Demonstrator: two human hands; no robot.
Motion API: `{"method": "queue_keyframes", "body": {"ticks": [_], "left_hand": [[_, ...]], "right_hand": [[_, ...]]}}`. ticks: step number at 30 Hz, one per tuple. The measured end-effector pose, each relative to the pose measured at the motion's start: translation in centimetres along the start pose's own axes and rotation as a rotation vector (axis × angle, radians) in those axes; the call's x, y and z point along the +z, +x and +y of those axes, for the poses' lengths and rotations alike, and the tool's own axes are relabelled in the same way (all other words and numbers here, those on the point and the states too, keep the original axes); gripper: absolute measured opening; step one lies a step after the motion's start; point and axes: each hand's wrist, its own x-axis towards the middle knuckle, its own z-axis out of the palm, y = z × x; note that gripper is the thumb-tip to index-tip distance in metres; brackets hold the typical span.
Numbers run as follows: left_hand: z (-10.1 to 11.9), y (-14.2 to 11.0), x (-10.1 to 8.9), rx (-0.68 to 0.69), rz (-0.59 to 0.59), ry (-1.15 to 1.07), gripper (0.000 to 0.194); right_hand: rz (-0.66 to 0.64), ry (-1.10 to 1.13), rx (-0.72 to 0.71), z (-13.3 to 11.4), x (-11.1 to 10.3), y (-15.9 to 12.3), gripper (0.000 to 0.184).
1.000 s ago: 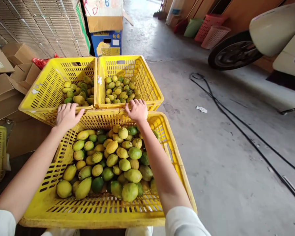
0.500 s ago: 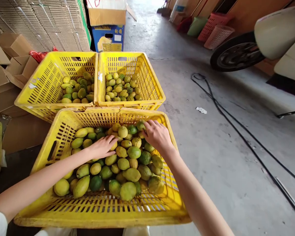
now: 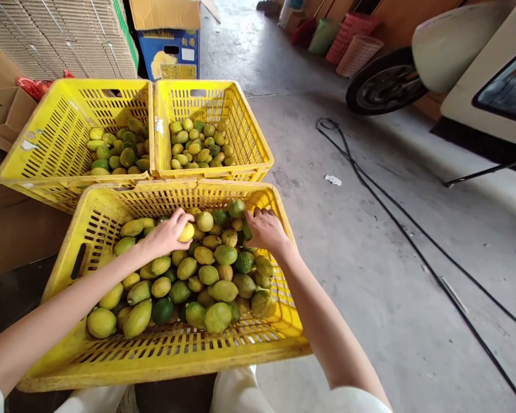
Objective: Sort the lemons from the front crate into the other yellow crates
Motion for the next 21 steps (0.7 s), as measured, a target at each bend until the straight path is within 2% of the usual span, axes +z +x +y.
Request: {"method": "queue_keyframes", "body": {"ticks": [2, 4, 6, 8, 11, 13, 17, 21], "left_hand": [[-0.8, 0.4, -2.1, -0.064, 0.257, -0.223, 0.046], [-1.7, 0.5, -4.4, -0.141, 0.440, -0.504, 0.048], [-2.4, 0.3, -6.5, -0.311, 0.496, -0.911, 0.047], [-2.9, -0.1, -8.3, -0.458, 0.507, -1.292, 0.041], [-2.9, -0.6, -10.1, -0.567, 0.534, -1.643, 0.024], [-2.5, -0.8, -10.7, -0.607, 0.492, -1.754, 0.021], [-1.3, -0.7, -10.5, -0.671, 0.313, -1.807, 0.036], [-0.2, -0.5, -8.9, -0.661, 0.103, -1.738, 0.033]], "right_hand": [[0.032, 0.328, -0.048, 0.9, 0.1, 0.0, 0.064], [0.083, 0.755, -0.130, 1.4, 0.1, 0.2, 0.057], [0.142, 1.195, -0.181, 1.0, -0.1, 0.4, 0.054], [0.148, 1.640, -0.150, -0.3, -0.6, 0.6, 0.053], [0.061, 2.156, -0.126, -3.3, -1.5, 0.8, 0.050], [0.010, 2.351, -0.153, -5.7, -2.1, 0.9, 0.046], [-0.122, 2.532, -0.091, -9.6, -2.2, 0.8, 0.030], [-0.218, 2.638, 0.029, -11.0, -1.0, 0.2, 0.033]]}}
